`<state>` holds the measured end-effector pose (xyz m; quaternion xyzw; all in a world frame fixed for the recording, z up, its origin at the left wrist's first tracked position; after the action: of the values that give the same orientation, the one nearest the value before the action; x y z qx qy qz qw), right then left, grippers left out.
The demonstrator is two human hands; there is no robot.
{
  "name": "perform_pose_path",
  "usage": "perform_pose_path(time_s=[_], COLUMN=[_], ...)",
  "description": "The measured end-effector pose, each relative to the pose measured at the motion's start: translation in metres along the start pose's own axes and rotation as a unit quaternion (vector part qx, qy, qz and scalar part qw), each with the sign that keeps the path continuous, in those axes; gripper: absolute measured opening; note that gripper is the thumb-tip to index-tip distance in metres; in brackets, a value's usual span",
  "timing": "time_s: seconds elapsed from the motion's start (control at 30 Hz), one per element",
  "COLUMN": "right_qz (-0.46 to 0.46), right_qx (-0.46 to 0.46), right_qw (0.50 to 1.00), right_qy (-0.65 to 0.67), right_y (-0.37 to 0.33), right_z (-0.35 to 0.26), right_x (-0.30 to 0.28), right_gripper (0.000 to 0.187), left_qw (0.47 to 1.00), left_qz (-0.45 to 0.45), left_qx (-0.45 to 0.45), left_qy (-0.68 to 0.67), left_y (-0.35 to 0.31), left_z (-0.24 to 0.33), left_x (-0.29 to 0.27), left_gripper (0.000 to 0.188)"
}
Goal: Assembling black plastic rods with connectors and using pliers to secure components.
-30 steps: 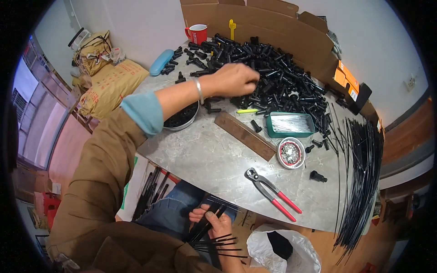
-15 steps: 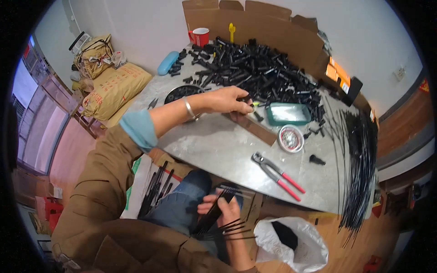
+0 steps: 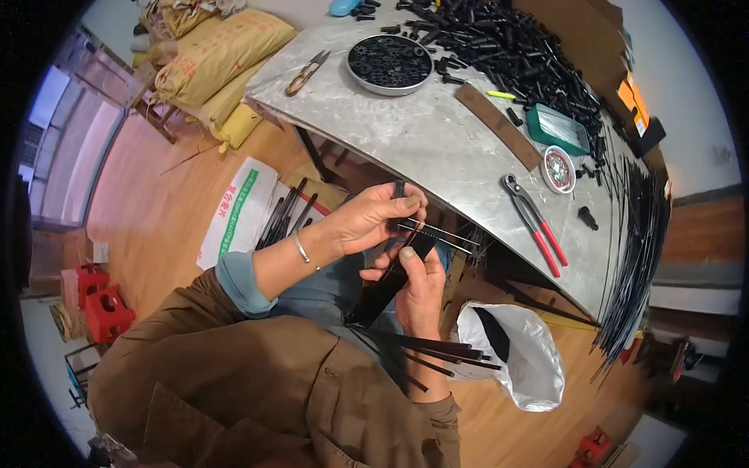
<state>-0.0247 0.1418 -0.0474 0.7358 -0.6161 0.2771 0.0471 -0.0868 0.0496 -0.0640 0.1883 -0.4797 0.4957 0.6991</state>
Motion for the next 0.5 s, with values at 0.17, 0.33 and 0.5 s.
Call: perform_pose_path(time_s=[0.17, 0.33, 0.5], right_qz=[-0.004, -0.014, -0.024], right_qx=[-0.029, -0.009, 0.001], right_qw=[0.999, 1.0, 1.0], right_qy=[-0.016, -0.018, -0.005], right_y=[-0.007, -0.005, -0.003], right_z=[-0.001, 0.0, 0.0], right_x=[0.011, 0.014, 0.014], right_gripper=[0.022, 0.022, 0.022], left_qw=[0.999, 1.0, 1.0], left_qz=[-0.039, -0.024, -0.02], left_qx=[-0.016, -0.018, -0.016], left_qy=[-0.022, -0.008, -0.002], left_y=[-0.007, -0.006, -0.004], left_z=[0.012, 0.014, 0.015], left_x=[0.006, 0.003, 0.004], left_gripper=[0.02, 0.023, 0.023])
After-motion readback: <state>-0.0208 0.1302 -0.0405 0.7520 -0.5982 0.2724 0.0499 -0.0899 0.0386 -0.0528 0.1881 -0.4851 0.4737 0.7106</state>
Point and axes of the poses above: each hand's wrist, its own y-axis towards the middle knuckle, its own x-axis out of the palm, z = x × y, the point moved 7 cm from there along y, towards the middle knuckle, and after that the axes turned 7 degrees about -y, right-handed, at the moved point
